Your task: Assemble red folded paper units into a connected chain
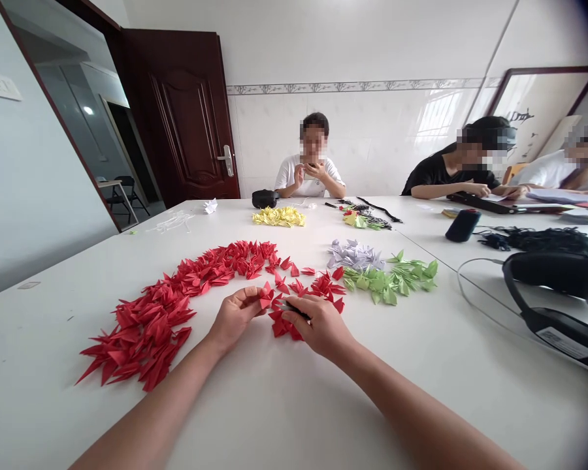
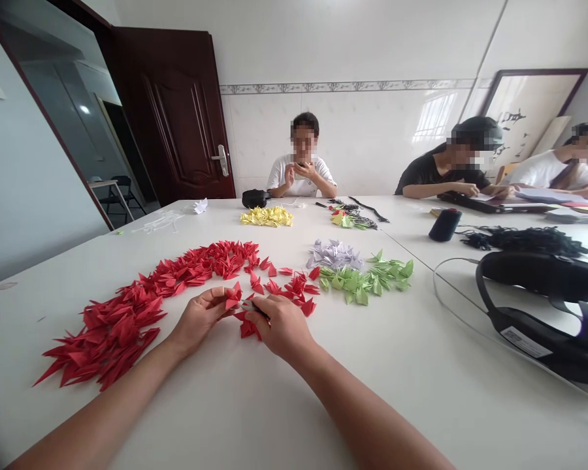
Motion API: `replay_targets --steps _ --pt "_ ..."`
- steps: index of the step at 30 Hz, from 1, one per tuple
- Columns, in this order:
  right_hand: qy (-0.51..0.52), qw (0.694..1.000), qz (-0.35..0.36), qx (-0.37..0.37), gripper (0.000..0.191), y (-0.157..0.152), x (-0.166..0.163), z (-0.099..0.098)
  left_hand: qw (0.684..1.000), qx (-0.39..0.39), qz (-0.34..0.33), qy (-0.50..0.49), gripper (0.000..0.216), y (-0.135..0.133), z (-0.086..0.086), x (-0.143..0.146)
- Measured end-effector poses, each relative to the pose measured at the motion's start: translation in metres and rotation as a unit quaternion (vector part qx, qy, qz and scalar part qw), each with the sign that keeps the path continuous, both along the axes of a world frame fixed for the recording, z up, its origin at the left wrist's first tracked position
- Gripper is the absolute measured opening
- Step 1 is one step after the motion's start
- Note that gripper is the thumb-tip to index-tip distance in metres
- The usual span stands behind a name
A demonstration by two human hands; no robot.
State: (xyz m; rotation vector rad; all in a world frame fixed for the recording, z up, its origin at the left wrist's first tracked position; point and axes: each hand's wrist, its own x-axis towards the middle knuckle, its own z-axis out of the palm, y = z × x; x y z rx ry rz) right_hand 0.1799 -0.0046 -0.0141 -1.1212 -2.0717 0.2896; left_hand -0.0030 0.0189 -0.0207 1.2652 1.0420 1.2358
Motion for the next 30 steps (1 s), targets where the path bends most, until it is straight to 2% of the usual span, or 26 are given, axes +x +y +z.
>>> replay_targets --steps 4,12,20,30 --pt "-0.017 1.0 -0.01 -0.003 0.02 0.002 0.0 -0.003 0.999 0.017 -0.036 0.037 0.026 0.002 -0.001 0.002" --pt "-0.053 0.997 -0.037 -0.029 0.019 0.005 0.0 -0.006 0.994 0.037 -0.062 0.077 0.023 0.002 -0.007 0.003" --pt "-0.074 0.995 -0.046 -0.04 0.019 0.005 -0.001 -0.005 0.991 0.054 -0.056 0.106 0.024 0.002 -0.009 0.002" --pt "-0.08 0.995 -0.05 -0.038 0.02 0.003 -0.002 -0.002 0.995 0.031 -0.061 0.07 0.025 -0.005 0.001 0.003"
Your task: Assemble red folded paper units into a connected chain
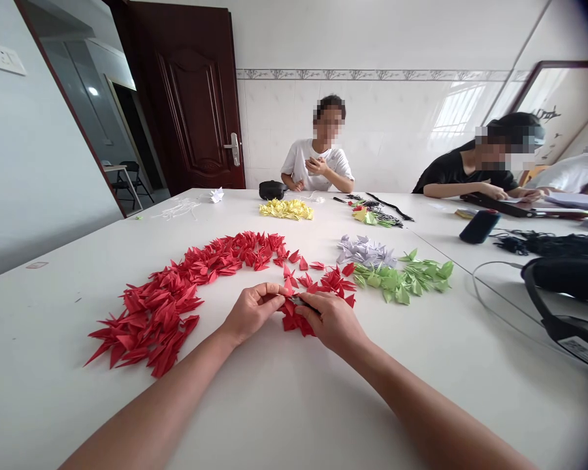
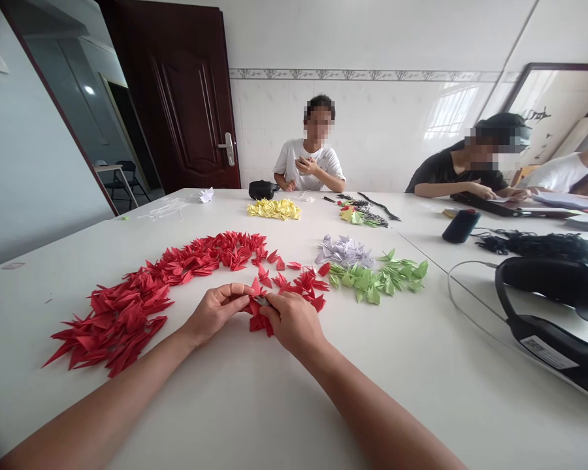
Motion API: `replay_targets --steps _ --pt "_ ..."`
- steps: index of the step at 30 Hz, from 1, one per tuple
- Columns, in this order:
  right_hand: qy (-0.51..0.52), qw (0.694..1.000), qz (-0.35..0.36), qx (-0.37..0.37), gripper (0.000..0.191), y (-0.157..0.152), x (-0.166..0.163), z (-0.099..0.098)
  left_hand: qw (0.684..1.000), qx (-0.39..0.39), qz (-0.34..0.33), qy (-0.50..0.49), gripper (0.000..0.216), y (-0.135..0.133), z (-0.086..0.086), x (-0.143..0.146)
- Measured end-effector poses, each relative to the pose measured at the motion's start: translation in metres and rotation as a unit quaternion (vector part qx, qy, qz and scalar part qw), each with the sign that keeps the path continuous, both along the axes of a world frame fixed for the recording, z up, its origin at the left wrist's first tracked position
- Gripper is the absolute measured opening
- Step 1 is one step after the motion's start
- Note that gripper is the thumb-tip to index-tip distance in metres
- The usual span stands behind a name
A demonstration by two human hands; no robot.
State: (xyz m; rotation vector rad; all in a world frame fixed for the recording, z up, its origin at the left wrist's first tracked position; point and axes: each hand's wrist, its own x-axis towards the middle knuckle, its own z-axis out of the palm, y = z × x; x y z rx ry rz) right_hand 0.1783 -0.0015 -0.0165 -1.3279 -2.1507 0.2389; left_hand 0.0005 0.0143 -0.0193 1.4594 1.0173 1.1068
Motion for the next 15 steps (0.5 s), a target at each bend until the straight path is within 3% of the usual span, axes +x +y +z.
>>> replay_targets --steps 15 --pt "-0.021 1.0 0.001 0.02 0.02 -0.0004 -0.0002 0.0001 1.0 0.011 -0.005 -0.022 0.021 0.0032 -0.0036 0.0022"
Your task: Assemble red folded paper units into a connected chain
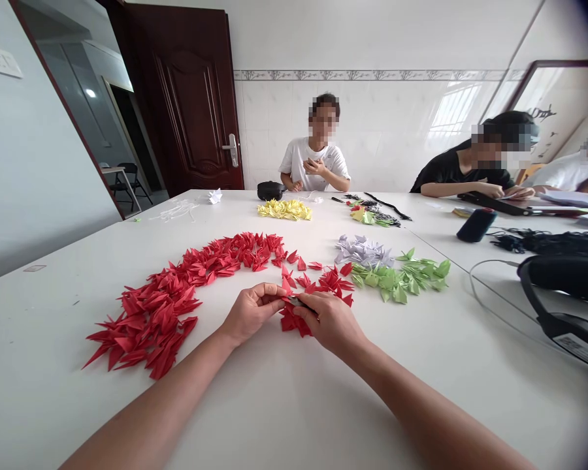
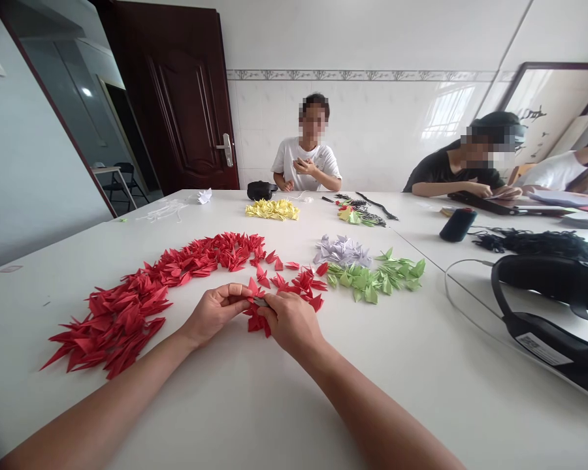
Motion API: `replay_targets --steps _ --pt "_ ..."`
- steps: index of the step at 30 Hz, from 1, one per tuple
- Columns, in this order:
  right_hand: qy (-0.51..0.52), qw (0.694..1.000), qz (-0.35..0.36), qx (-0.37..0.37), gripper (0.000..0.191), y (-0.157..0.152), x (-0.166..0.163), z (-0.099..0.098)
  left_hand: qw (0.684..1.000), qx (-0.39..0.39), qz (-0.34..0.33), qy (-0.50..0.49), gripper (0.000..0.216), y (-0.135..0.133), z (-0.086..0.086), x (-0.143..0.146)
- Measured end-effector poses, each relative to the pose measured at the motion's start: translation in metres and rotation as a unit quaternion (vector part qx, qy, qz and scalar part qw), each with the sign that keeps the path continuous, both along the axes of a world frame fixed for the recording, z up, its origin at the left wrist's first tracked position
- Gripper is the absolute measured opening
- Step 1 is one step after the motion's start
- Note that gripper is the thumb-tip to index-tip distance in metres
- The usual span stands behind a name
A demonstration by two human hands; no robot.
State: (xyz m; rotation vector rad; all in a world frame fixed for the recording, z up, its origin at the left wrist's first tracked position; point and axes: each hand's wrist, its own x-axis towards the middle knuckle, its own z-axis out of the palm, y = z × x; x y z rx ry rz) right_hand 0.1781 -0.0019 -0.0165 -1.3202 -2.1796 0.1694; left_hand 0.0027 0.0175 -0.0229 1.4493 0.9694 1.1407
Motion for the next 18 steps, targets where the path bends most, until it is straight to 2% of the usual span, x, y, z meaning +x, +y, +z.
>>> replay_targets --steps 6,18 --pt "0.007 1.0 -0.018 -0.005 0.02 -0.0008 0.0006 0.0025 0.999 0.013 0.03 0.013 0.021 -0.0009 0.0031 0.0003" --pt "-0.01 0.999 -0.027 -0.015 0.02 -0.0016 -0.0014 0.0032 0.998 0.032 0.026 0.041 0.017 -0.0036 0.0041 -0.0017"
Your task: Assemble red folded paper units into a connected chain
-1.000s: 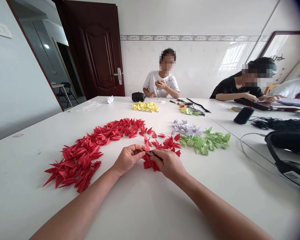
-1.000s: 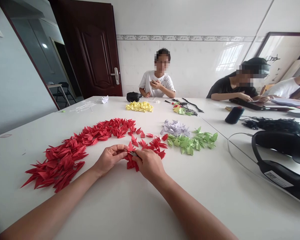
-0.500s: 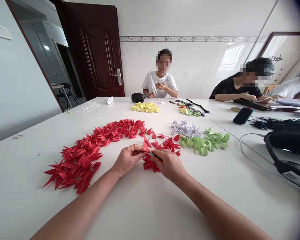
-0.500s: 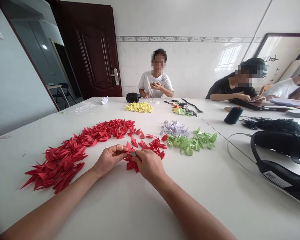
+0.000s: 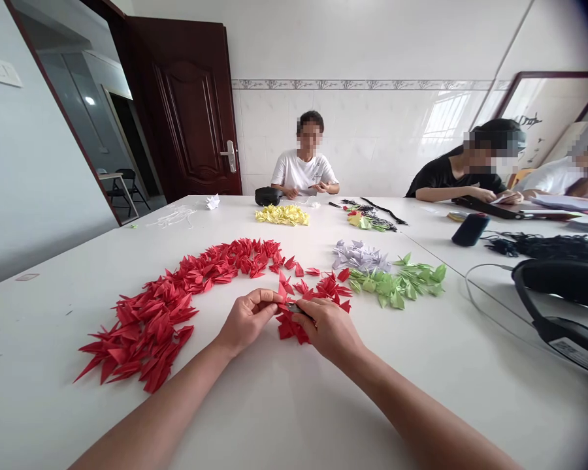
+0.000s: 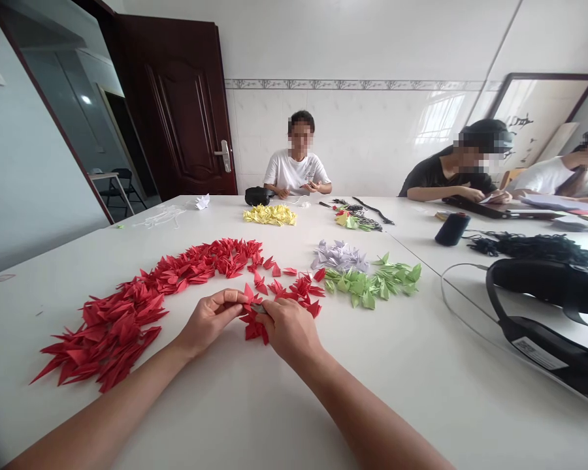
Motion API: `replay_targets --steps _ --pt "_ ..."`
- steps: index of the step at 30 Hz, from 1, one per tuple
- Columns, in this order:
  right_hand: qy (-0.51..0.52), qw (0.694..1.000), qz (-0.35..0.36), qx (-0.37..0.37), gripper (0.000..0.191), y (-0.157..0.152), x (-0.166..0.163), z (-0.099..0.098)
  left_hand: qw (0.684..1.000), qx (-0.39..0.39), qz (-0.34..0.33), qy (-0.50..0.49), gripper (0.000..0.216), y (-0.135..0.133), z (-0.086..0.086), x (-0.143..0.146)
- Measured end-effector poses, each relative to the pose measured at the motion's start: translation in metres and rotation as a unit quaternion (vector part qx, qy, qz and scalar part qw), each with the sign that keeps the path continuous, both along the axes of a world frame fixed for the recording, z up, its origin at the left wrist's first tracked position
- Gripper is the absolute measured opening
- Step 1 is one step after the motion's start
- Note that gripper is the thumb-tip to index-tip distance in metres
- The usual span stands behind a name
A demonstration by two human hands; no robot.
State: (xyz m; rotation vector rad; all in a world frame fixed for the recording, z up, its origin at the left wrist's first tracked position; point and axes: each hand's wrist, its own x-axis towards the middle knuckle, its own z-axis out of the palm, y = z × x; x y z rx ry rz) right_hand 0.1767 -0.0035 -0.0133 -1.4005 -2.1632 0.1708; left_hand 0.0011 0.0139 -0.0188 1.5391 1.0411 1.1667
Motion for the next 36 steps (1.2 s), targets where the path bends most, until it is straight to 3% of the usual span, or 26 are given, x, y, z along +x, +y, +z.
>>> replay_targets --steps 9,15,20,26,31,36 --pt "-0.025 1.0 0.014 0.011 0.019 -0.002 -0.002 0.0 0.995 -0.05 -0.008 -0.082 0.03 0.002 0.0 0.002" --pt "-0.014 0.999 0.03 0.025 0.016 -0.002 -0.003 -0.001 0.988 -0.094 -0.021 -0.116 0.026 0.0 0.001 0.001" --pt "-0.005 0.999 0.042 0.028 0.013 -0.001 -0.002 -0.005 0.989 -0.083 -0.014 -0.12 0.023 0.0 0.001 0.002" --pt "0.028 0.998 0.054 0.019 0.015 0.001 0.0 -0.004 0.995 -0.043 0.048 -0.079 0.023 0.005 -0.001 -0.002" --pt "0.083 0.995 0.049 0.03 0.022 0.005 0.005 -0.001 0.995 0.0 0.096 0.037 0.027 0.014 -0.007 -0.012" --pt "0.142 0.988 -0.014 0.051 0.025 0.013 0.011 0.0 0.977 0.055 0.178 0.104 0.036 0.044 -0.013 -0.008"
